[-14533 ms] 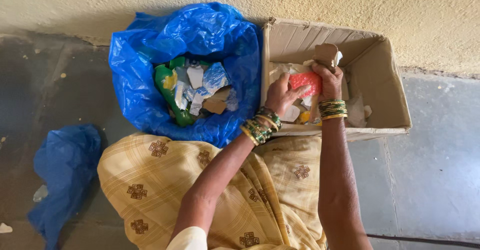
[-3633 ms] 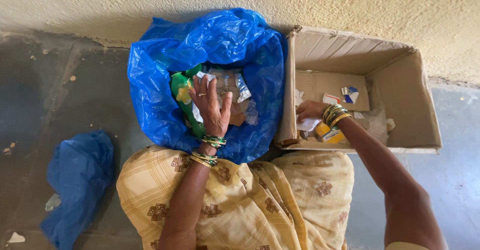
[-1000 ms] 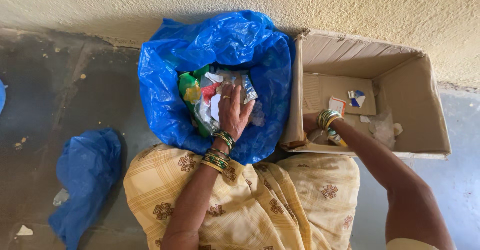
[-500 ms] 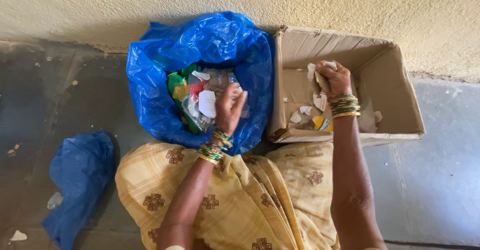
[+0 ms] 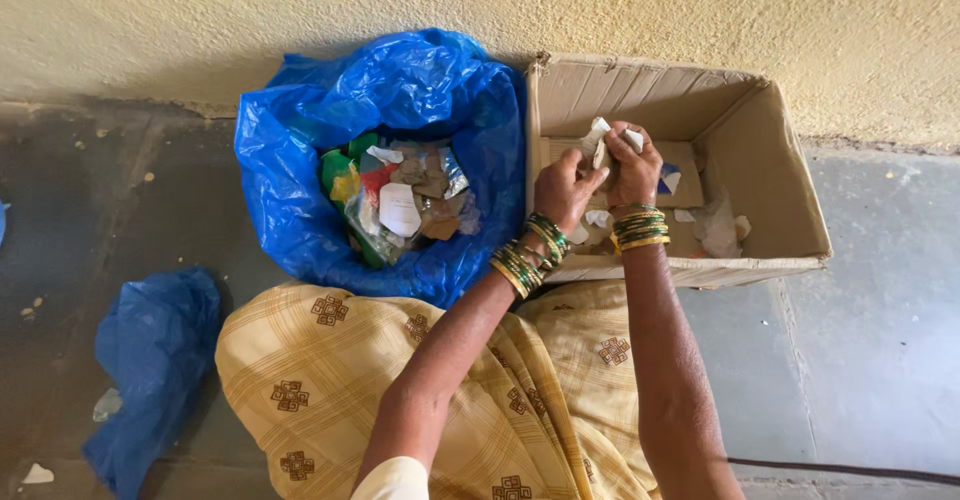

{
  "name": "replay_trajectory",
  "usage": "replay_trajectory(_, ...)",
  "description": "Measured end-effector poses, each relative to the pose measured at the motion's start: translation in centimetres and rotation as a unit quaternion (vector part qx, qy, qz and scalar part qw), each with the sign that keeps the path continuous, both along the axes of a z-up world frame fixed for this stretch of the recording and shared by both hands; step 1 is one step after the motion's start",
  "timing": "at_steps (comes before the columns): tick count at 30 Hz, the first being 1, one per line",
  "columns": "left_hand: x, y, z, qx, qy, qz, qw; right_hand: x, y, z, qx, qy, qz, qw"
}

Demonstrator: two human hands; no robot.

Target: The person sits on the floor and sorts items from a blue plastic bag into a cardboard box. They handle plastic bottles, small packets, and pieces of cardboard, placing them into the box one by one.

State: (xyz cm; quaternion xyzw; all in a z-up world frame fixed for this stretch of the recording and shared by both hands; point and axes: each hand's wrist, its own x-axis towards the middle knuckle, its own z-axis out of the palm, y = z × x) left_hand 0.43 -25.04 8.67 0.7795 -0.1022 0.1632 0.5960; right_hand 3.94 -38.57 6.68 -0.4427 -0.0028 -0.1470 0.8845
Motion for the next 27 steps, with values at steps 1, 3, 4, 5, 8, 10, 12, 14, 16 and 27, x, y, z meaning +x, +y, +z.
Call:
replay_trajectory(1, 0.0, -0.6, 0.0, -0.003, 0.000, 0.022, 1.000, -0.1, 0.1, -0.1, -0.005, 0.006, -0.001, 1.000)
replay_trajectory(3, 0.2, -0.9, -0.2, -0.015, -0.006, 0.043, 0.999, -0.1, 0.0, -0.3, -0.016, 0.017, -0.001, 1.000)
replay_trajectory(4, 0.3, -0.9, -0.3, -0.024, -0.011, 0.043, 0.999, -0.1, -0.2, -0.3, 0.001, 0.023, -0.008, 1.000)
replay_trajectory(5, 0.3, -0.8, -0.5, -0.033, -0.017, 0.041, 0.998, -0.1, -0.5, -0.4, 0.020, 0.029, -0.016, 0.999)
replay_trajectory(8, 0.4, -0.2, -0.6, -0.030, -0.075, 0.060, 0.995, 0.1, -1.1, -0.7, 0.045, 0.037, -0.015, 0.998)
replay_trajectory(10, 0.1, 0.5, -0.6, -0.135, -0.002, 0.006, 0.991, 0.2, -0.9, -1.1, 0.062, 0.033, -0.007, 0.998)
replay_trajectory(12, 0.3, 0.7, -0.5, -0.227, 0.054, -0.029, 0.972, 0.5, -1.1, -1.0, 0.086, 0.017, -0.007, 0.996)
replay_trajectory(14, 0.3, 1.4, -0.7, -0.305, 0.101, -0.042, 0.946, 0.4, -1.2, -0.9, 0.100, 0.007, -0.002, 0.995)
replay_trajectory(16, 0.8, 3.0, -1.1, -0.334, 0.086, -0.019, 0.938, 0.3, -1.1, -0.5, 0.107, -0.005, 0.005, 0.994)
replay_trajectory(27, 0.9, 18.5, -0.5, 0.151, -0.183, 0.383, 0.893, -0.7, -0.4, 1.3, 0.110, -0.027, 0.039, 0.993)
